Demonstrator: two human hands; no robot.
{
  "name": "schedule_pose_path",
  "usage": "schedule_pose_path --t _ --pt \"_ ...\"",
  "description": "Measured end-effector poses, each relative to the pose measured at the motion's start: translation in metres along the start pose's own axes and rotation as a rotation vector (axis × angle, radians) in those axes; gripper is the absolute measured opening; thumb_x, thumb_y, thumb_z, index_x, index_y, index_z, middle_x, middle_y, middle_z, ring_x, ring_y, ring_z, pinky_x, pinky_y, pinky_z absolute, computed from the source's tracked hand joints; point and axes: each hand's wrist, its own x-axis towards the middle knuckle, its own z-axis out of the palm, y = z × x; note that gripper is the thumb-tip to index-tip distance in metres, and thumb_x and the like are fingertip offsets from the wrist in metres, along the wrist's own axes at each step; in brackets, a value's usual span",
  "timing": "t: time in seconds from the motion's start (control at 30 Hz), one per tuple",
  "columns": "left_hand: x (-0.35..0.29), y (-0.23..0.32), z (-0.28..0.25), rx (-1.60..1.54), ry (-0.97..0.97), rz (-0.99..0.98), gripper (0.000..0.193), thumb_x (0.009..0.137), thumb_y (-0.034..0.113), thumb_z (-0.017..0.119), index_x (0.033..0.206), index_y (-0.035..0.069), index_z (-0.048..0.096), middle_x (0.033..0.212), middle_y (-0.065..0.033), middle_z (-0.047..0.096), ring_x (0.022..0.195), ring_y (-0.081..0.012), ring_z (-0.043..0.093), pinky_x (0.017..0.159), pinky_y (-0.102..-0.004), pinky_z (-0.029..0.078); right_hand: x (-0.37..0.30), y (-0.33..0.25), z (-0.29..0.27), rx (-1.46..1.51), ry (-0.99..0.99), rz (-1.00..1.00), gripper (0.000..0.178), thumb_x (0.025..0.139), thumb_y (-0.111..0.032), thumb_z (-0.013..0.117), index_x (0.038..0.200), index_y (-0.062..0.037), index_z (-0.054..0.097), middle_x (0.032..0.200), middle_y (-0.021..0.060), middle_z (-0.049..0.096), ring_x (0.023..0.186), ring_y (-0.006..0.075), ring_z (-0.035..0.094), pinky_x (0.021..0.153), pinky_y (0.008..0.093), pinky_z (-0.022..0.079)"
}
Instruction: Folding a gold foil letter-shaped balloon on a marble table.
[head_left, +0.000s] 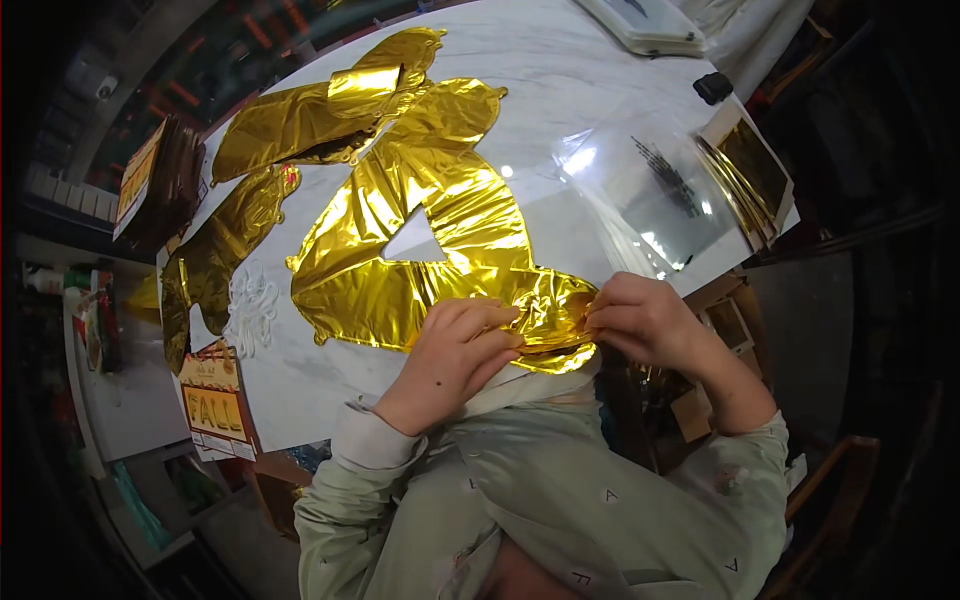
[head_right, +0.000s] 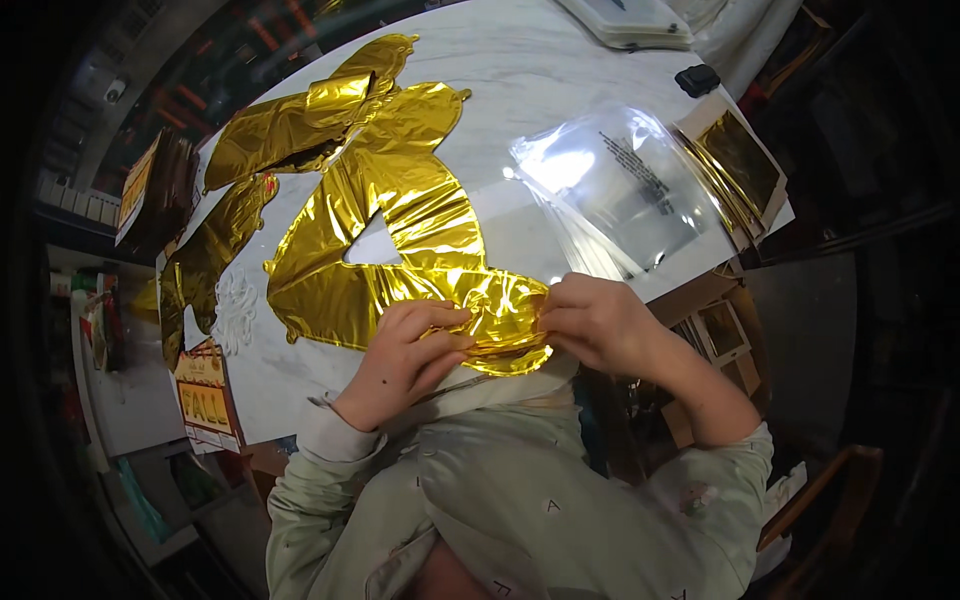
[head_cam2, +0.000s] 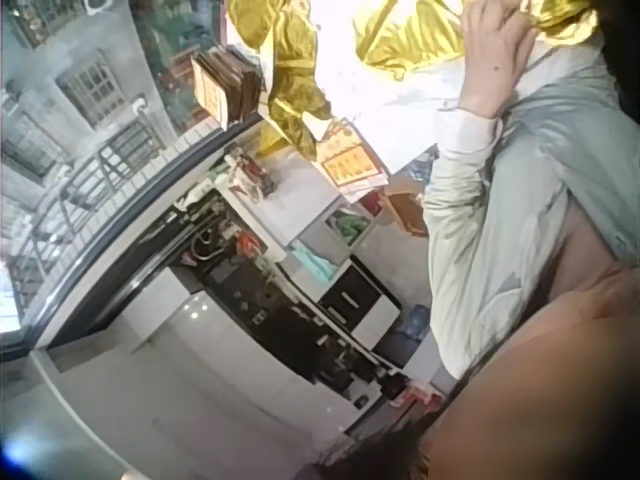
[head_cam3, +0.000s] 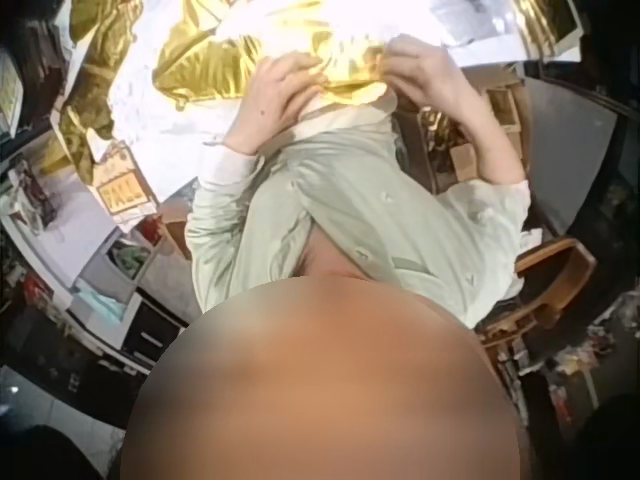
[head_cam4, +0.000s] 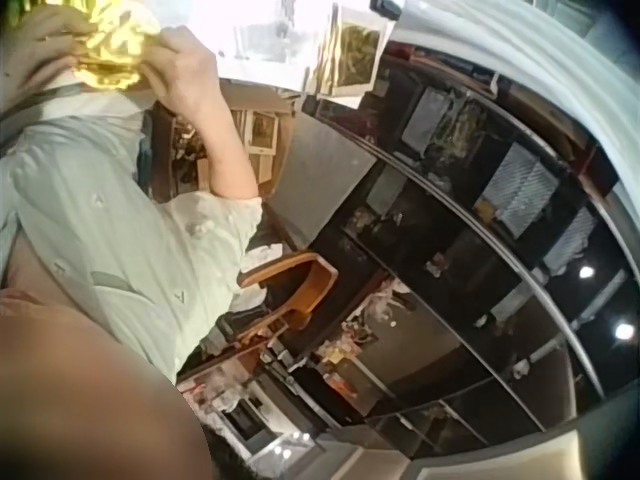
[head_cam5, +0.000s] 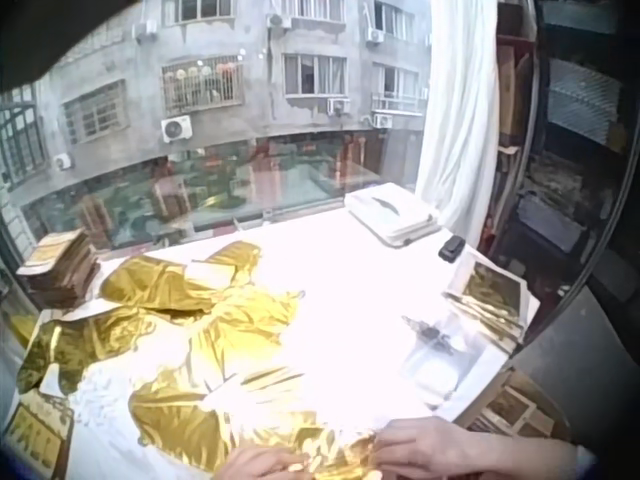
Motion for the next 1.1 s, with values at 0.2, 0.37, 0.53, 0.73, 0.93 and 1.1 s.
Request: schedule_pose_path --t 0.2,0.37,0.53,0.73,0.93,1.1 --pt "0.001 -0.004 0.003 -0.04 0.036 -0.066 0.014 0.083 0.014 0.079 0.093 0.009 0.07 0.118 -0.0023 0.07 0.112 -0.0264 0.064 0.094 -0.0407 0.046 0.017 0.008 0.003 0.28 -0.048 0.136 0.016 0.079 -0.01 0.083 0.082 -0.0021 0.069 0.084 0.0086 0.064 0.076 0.0285 0.064 0.066 0.0358 0.051" --pt "0.002 -0.003 0.004 -0.048 0.071 -0.084 0.015 0.081 0.013 0.08 0.088 0.007 0.069 0.113 -0.002 0.071 0.109 -0.0258 0.066 0.092 -0.0405 0.046 0.036 0.002 0.03 0.037 0.098 0.143 0.036 0.089 -0.024 0.078 0.07 -0.0012 0.058 0.069 0.0128 0.055 0.063 0.0318 0.058 0.057 0.0409 0.045" --pt "0.002 -0.002 0.006 -0.094 0.118 -0.114 0.012 0.085 0.011 0.077 0.085 0.005 0.067 0.111 -0.0046 0.073 0.1 -0.0261 0.066 0.088 -0.0382 0.048 0.039 0.009 0.04 -0.083 0.129 0.186 0.026 0.092 -0.022 0.075 0.081 -0.0019 0.061 0.074 0.0134 0.058 0.068 0.0333 0.06 0.061 0.0396 0.047" --pt "0.004 -0.002 0.005 -0.103 0.134 -0.113 0.01 0.086 0.01 0.074 0.086 0.004 0.066 0.109 -0.006 0.072 0.097 -0.0277 0.065 0.086 -0.0387 0.048 0.023 -0.012 0.01 0.273 0.138 0.234 0.013 0.089 -0.01 0.076 0.095 -0.0045 0.065 0.082 0.009 0.061 0.076 0.0301 0.063 0.067 0.037 0.051" --pt "0.006 0.001 0.003 -0.088 0.115 -0.132 0.013 0.086 0.011 0.075 0.084 0.005 0.063 0.111 -0.006 0.071 0.102 -0.0285 0.063 0.088 -0.0399 0.047 -0.015 -0.013 0.009 -0.085 0.174 -0.042 0.032 0.081 -0.012 0.083 0.111 -0.0088 0.073 0.082 0.0049 0.06 0.076 0.0251 0.062 0.067 0.0372 0.05" --pt "0.008 0.003 0.003 -0.09 0.088 -0.163 0.009 0.09 0.01 0.07 0.087 0.004 0.063 0.111 -0.0067 0.07 0.102 -0.0289 0.063 0.09 -0.0399 0.046 -0.009 -0.019 0.019 -0.175 0.135 -0.01 0.04 0.08 -0.017 0.082 0.119 -0.0133 0.075 0.095 0.0053 0.062 0.086 0.0247 0.062 0.074 0.0373 0.05"
